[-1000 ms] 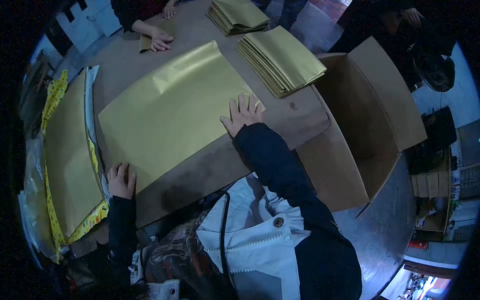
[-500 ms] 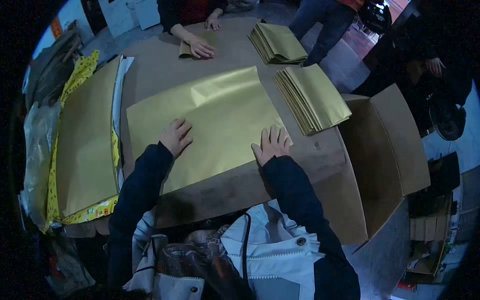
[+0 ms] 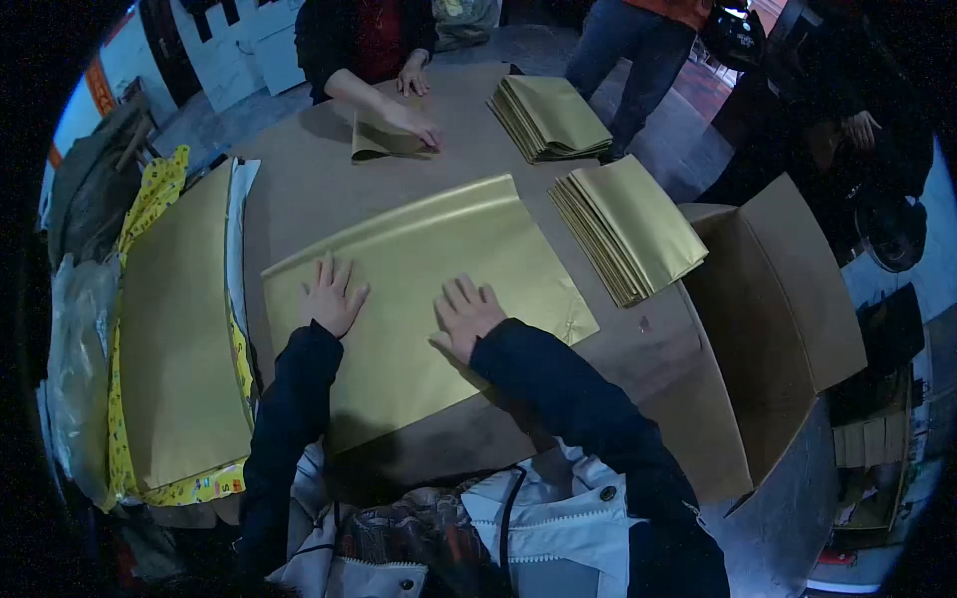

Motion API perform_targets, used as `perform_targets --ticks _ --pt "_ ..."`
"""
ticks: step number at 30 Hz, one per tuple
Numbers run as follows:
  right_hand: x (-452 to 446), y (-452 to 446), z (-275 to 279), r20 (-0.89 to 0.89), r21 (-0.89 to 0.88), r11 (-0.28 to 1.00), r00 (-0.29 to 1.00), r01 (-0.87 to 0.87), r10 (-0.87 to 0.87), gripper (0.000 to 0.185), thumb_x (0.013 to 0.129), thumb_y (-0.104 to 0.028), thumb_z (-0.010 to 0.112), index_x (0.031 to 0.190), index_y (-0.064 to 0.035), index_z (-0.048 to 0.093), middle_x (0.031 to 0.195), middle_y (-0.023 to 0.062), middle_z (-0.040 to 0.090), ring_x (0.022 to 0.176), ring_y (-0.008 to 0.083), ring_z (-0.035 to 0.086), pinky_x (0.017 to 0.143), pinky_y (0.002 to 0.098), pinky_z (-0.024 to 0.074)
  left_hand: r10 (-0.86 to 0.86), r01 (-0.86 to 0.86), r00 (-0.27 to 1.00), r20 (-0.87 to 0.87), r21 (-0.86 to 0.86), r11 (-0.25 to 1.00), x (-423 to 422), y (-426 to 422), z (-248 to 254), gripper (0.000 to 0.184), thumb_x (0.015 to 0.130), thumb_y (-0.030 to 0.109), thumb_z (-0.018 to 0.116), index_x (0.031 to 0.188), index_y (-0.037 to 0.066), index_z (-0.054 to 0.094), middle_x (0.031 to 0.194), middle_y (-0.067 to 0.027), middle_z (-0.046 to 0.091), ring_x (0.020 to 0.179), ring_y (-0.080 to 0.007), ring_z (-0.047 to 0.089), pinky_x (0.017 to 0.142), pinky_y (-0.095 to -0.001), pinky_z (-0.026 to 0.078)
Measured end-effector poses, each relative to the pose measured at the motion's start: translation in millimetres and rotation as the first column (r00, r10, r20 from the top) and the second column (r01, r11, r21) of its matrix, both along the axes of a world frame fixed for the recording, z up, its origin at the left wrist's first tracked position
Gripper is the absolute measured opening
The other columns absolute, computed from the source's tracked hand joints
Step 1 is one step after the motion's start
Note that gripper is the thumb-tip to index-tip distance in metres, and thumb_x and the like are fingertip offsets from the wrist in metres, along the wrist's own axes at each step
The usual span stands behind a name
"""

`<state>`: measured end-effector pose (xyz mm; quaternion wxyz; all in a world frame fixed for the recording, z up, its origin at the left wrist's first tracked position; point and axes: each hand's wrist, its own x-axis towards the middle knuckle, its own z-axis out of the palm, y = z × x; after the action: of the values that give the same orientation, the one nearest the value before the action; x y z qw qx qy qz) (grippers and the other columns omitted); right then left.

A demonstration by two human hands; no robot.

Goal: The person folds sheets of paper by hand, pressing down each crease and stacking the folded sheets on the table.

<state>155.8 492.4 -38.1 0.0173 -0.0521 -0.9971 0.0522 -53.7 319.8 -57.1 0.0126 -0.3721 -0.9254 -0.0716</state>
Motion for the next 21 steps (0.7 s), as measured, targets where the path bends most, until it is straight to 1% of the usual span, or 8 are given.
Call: perform_targets --ticks 4,9,10,12,15,17,19,21 --pt "-82.6 -26.7 -26.5 -0.163 -0.034 0.995 0.982 -0.098 0.091 0.06 0.089 -0.043 0.047 0.133 -0.0027 0.042 0.142 0.0211 0.034 0.135 0.0374 0.025 0.108 0.0552 0.0231 0.015 -0.015 1.0 -0.006 -0.025 1.0 -5.7 0.7 -1.4 0.063 0.088 0.053 0.048 0.14 0.019 0.04 0.152 -0.0137 0.023 0.141 -0.0337 0.018 0.108 -0.0612 0.019" --pt "-94.6 8.8 -29.5 0.014 -0.048 0.999 1.0 0.007 -0.007 0.06 0.093 -0.046 0.039 0.141 -0.0105 0.035 0.151 0.0148 0.025 0.14 0.0337 0.019 0.112 0.0552 0.014 0.087 -0.086 0.996 0.03 -0.05 0.995 -21.6 -9.2 -10.9 0.067 0.087 0.059 0.047 0.141 0.02 0.039 0.153 -0.0121 0.021 0.141 -0.0334 0.017 0.107 -0.0626 0.019" --pt "-90.7 16.5 -30.3 -0.044 0.046 0.999 0.999 0.006 -0.003 0.059 0.093 -0.045 0.04 0.142 -0.0117 0.035 0.151 0.015 0.024 0.14 0.034 0.018 0.112 0.0544 0.0133 0.061 -0.057 0.998 -0.035 0.09 0.994 -28.2 -22.1 -26.3 0.064 0.088 0.056 0.047 0.139 0.019 0.042 0.151 -0.0133 0.024 0.141 -0.033 0.018 0.107 -0.0623 0.021" --pt "-90.5 28.1 -32.1 -0.03 0.049 0.998 0.999 0.044 -0.043 0.057 0.094 -0.043 0.039 0.142 -0.0133 0.036 0.152 0.014 0.024 0.14 0.0329 0.019 0.112 0.0535 0.0147 0.035 -0.035 0.999 0.002 0.027 0.999 -29.3 -45.4 -14.7 0.058 0.088 0.05 0.049 0.136 0.017 0.045 0.148 -0.0151 0.029 0.139 -0.0351 0.021 0.106 -0.0627 0.023" --pt "-90.7 35.8 -38.9 -0.039 0.047 0.998 0.998 0.047 -0.045 0.058 0.094 -0.045 0.037 0.143 -0.0136 0.035 0.152 0.0125 0.024 0.141 0.0313 0.018 0.112 0.0542 0.0148 0.181 -0.179 0.983 0.016 -0.087 0.98 -5.4 -62.9 -1.2 0.055 0.088 0.045 0.051 0.135 0.015 0.045 0.144 -0.0159 0.033 0.137 -0.0378 0.024 0.104 -0.0635 0.025" --pt "-91.1 31.5 -36.6 -0.044 0.065 0.995 0.997 0.071 -0.069 0.058 0.094 -0.045 0.036 0.142 -0.0146 0.036 0.152 0.011 0.024 0.142 0.0291 0.017 0.112 0.0545 0.0145 0.028 -0.028 0.999 0.017 0.045 0.999 55.6 -61.6 25.3 0.055 0.087 0.041 0.054 0.135 0.015 0.046 0.142 -0.017 0.035 0.135 -0.0391 0.026 0.103 -0.0648 0.024" --pt "-92.4 36.9 -45.2 -0.062 0.069 0.997 0.998 0.035 -0.03 0.057 0.094 -0.046 0.035 0.143 -0.0159 0.035 0.153 0.0106 0.022 0.142 0.029 0.016 0.113 0.0545 0.0139 -0.187 0.157 0.98 0.063 0.32 0.934 123.0 -60.7 21.1 0.044 0.083 0.036 0.062 0.121 0.014 0.054 0.135 -0.0155 0.042 0.131 -0.0341 0.032 0.102 -0.0559 0.03" --pt "-95.4 40.3 -47.5 -0.03 0.068 0.997 0.999 0.042 -0.04 0.059 0.094 -0.048 0.034 0.144 -0.0172 0.034 0.153 0.0103 0.021 0.142 0.0291 0.015 0.113 0.055 0.0121 -0.362 0.295 0.926 0.107 0.394 0.871 184.1 -63.7 18.4 0.042 0.078 0.031 0.066 0.116 0.016 0.057 0.128 -0.0102 0.048 0.124 -0.029 0.041 0.099 -0.0485 0.034"
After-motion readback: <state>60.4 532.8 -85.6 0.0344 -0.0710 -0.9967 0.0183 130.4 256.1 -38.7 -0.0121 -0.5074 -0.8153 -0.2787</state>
